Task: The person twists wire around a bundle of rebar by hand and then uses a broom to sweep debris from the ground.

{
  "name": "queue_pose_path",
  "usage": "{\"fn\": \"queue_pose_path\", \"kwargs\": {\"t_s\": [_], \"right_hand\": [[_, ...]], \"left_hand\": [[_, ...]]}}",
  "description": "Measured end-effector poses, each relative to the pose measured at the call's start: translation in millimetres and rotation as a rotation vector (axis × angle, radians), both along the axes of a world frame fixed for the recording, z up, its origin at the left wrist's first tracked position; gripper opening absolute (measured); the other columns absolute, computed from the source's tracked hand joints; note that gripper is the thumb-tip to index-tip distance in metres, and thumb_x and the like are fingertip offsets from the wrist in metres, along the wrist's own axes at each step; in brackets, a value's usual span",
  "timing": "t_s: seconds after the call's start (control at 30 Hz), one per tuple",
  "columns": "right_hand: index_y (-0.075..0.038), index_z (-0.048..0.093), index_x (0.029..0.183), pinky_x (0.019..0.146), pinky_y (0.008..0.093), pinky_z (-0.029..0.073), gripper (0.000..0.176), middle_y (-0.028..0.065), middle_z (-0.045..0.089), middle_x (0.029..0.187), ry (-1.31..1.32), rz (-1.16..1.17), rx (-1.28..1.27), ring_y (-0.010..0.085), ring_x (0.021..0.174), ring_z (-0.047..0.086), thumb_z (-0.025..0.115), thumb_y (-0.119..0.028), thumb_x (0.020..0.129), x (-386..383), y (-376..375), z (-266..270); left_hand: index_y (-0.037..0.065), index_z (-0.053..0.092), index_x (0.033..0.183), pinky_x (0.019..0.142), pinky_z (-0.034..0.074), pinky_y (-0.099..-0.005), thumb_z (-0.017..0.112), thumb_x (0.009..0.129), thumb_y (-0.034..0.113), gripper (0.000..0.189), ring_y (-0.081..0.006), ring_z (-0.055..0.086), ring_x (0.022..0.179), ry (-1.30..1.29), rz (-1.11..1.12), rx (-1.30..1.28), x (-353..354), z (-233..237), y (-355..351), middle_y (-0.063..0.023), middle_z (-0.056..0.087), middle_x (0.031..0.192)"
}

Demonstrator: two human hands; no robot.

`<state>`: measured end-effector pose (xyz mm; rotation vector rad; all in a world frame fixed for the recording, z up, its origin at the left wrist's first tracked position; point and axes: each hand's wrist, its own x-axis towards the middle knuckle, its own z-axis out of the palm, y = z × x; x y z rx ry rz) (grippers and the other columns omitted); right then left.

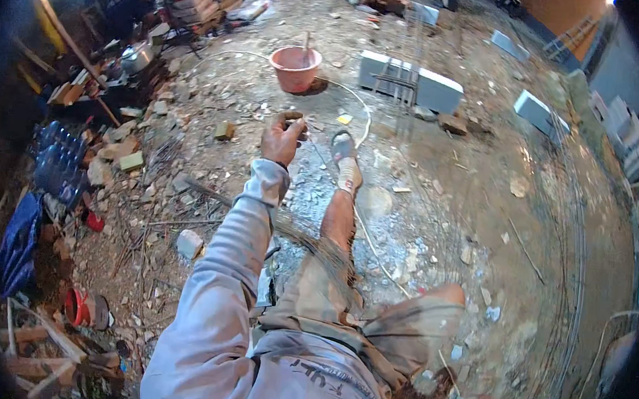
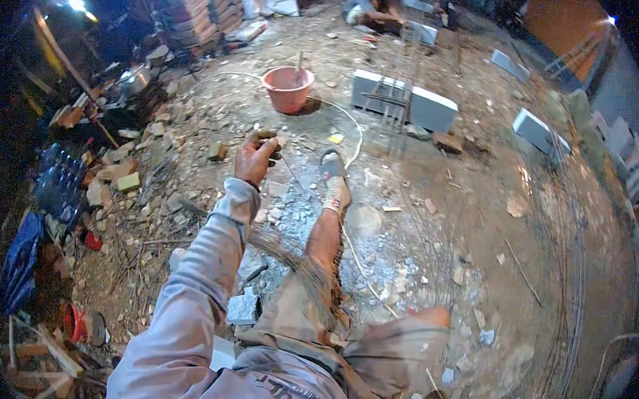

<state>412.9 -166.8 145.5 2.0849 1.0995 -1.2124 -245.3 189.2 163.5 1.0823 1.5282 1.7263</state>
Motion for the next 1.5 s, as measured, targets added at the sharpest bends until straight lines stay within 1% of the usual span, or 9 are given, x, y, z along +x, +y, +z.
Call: {"fn": "queue_pose_path", "kwargs": {"t_s": [0.27,0.5,0.6,0.77,1.0,1.23,1.27,1.3,1.5], "right_hand": [[-0.004,0.066,0.084,0.068,0.0355,0.049,0.023,0.0118,0.065,0.077,0.496,0.389,0.053,0.0249,0.072,0.062,0.060,-0.024,0.076,-63,48,50],[-0.005,0.066,0.086,0.067,0.0355,0.048,0.021,0.0116,0.064,0.076,0.602,0.417,0.409,0.0247,0.071,0.061,0.059,-0.022,0.077,-102,100,137],[-0.005,0.066,0.087,0.066,0.0356,0.048,0.020,0.0114,0.064,0.075,0.530,0.357,0.689,0.0246,0.071,0.061,0.059,-0.021,0.077,-113,132,159],[-0.006,0.065,0.088,0.065,0.0356,0.048,0.019,0.0112,0.063,0.074,0.320,0.487,0.857,0.0245,0.070,0.060,0.058,-0.020,0.077,-129,163,118],[-0.006,0.064,0.090,0.064,0.0356,0.048,0.018,0.0110,0.062,0.073,0.597,0.443,0.482,0.0244,0.069,0.060,0.058,-0.018,0.078,-121,108,101],[-0.007,0.064,0.091,0.062,0.0357,0.047,0.017,0.0107,0.061,0.071,0.501,0.238,1.105,0.0242,0.067,0.059,0.057,-0.016,0.079,-100,94,131],[-0.007,0.061,0.099,0.060,0.0338,0.047,0.022,0.0110,0.061,0.075,0.292,0.558,1.508,0.0219,0.067,0.059,0.056,-0.017,0.081,-94,99,103],[-0.006,0.059,0.100,0.061,0.0337,0.048,0.023,0.0122,0.062,0.080,0.470,0.110,1.216,0.0238,0.069,0.060,0.054,-0.018,0.082,-92,91,87],[-0.012,0.064,0.087,0.067,0.0445,0.048,0.020,0.0133,0.063,0.078,0.075,0.504,0.429,0.0315,0.074,0.061,0.050,-0.023,0.077,-118,13,-43]], "left_hand": [[0.003,0.063,0.095,0.071,0.050,-0.0363,0.057,0.076,0.019,0.025,-0.0281,0.064,0.077,0.520,0.543,-0.337,-180,-35,-40,-0.0181,0.065,0.082],[0.000,0.043,0.122,0.064,0.048,-0.0448,0.055,0.076,0.018,0.052,-0.0372,0.062,0.074,0.574,0.899,-0.570,-225,-29,-142,-0.0231,0.063,0.089],[-0.001,0.046,0.113,0.046,0.047,-0.0362,0.054,0.079,0.008,0.036,-0.0252,0.061,0.057,-0.015,0.766,-0.252,-305,-116,-157,-0.0141,0.062,0.076],[-0.002,0.050,0.095,0.034,0.039,-0.0297,0.050,0.082,0.003,0.015,-0.0209,0.059,0.049,-0.582,0.645,-0.169,-296,-113,-179,-0.0133,0.061,0.070],[0.006,0.052,0.097,0.036,0.039,-0.0344,0.057,0.076,0.004,0.021,-0.0207,0.054,0.046,-0.470,0.654,-0.118,-315,-119,-174,-0.0079,0.053,0.060],[0.005,0.057,0.087,0.047,0.043,-0.0320,0.062,0.080,0.022,0.019,-0.0192,0.051,0.052,-0.413,0.297,-0.326,-304,-163,-114,-0.0048,0.053,0.064],[0.005,0.057,0.087,0.047,0.043,-0.0321,0.062,0.080,0.023,0.020,-0.0192,0.051,0.053,-0.394,0.284,-0.347,-294,-161,-96,-0.0049,0.053,0.064],[0.005,0.058,0.087,0.048,0.042,-0.0322,0.061,0.080,0.024,0.020,-0.0191,0.051,0.053,-0.356,0.280,-0.383,-282,-159,-81,-0.0049,0.053,0.064],[0.005,0.060,0.087,0.051,0.042,-0.0328,0.059,0.082,0.029,0.025,-0.0188,0.050,0.055,-0.311,0.256,-0.397,-255,-150,-29,-0.0052,0.054,0.065]]}}
